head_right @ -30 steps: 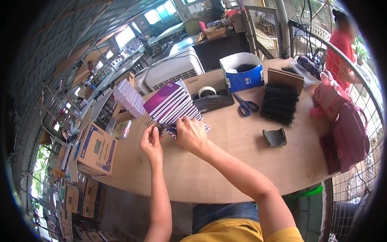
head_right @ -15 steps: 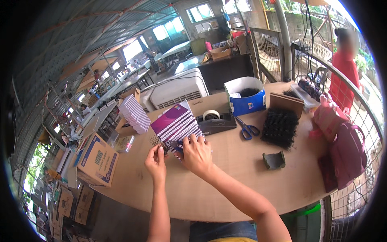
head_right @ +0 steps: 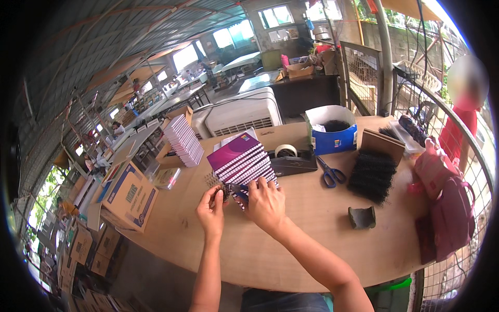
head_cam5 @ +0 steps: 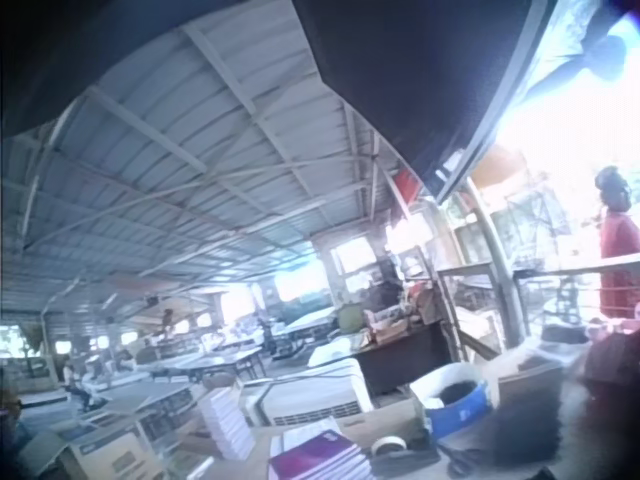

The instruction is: The person organizes a stack of notebooks by hand and then uses a pair of blue-handled pliers to trim a black wire spiral binding.

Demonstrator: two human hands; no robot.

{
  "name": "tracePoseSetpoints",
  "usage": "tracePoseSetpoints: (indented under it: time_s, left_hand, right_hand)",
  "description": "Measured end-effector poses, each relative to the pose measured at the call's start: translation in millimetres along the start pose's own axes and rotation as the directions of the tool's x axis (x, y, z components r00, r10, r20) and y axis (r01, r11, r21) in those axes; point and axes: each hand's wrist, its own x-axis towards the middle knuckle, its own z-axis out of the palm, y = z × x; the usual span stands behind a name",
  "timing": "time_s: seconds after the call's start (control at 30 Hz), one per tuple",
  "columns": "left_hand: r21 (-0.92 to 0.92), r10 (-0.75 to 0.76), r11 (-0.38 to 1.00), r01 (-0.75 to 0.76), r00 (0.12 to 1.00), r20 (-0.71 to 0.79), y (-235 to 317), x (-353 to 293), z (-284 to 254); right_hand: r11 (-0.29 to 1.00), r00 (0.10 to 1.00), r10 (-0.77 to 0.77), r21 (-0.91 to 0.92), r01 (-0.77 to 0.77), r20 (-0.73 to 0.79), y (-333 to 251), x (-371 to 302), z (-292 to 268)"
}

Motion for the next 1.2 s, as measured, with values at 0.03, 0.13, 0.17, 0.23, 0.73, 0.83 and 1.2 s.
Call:
tracePoseSetpoints:
  time_s: [0.03, 0.13, 0.17, 0.23, 0.73, 0.83, 1.2]
  left_hand:
    - [-0.058, 0.039, 0.998, -0.039, 0.999, 0.000, 0, -1, 0]
    - [-0.050, 0.020, 0.998, -0.023, 0.998, -0.051, 2, -7, -1]
    - [-0.156, -0.004, 0.988, -0.008, 0.997, -0.073, 2, -12, 5]
    - [-0.053, -0.050, 0.997, 0.049, 0.999, -0.013, 2, -15, 10]
    - [-0.274, -0.283, 0.895, 0.351, 0.923, 0.260, -86, -72, -38]
    - [0.019, -0.324, 0.945, 0.327, 0.926, 0.194, -120, -132, -41]
    - [0.051, -0.182, 0.983, 0.175, 0.965, 0.191, -126, -147, -32]
  right_hand:
    - [1.000, 1.000, 0.009, 0.003, -0.009, 0.010, 2, 0, 0]
    - [0.997, 0.991, -0.076, 0.037, 0.073, 0.113, 5, 2, -3]
    - [0.997, 0.992, -0.073, 0.044, 0.069, 0.103, 7, 2, -4]
    - [0.987, 0.989, -0.142, 0.089, 0.138, 0.048, 18, 1, -8]
    - [-0.467, 0.605, -0.030, 0.524, -0.712, 0.796, 164, -137, 20]
    - [-0.467, 0.569, 0.033, 0.517, -0.718, 0.821, 154, -140, 18]
    - [-0.464, 0.513, 0.110, 0.501, -0.731, 0.851, 147, -137, 16]
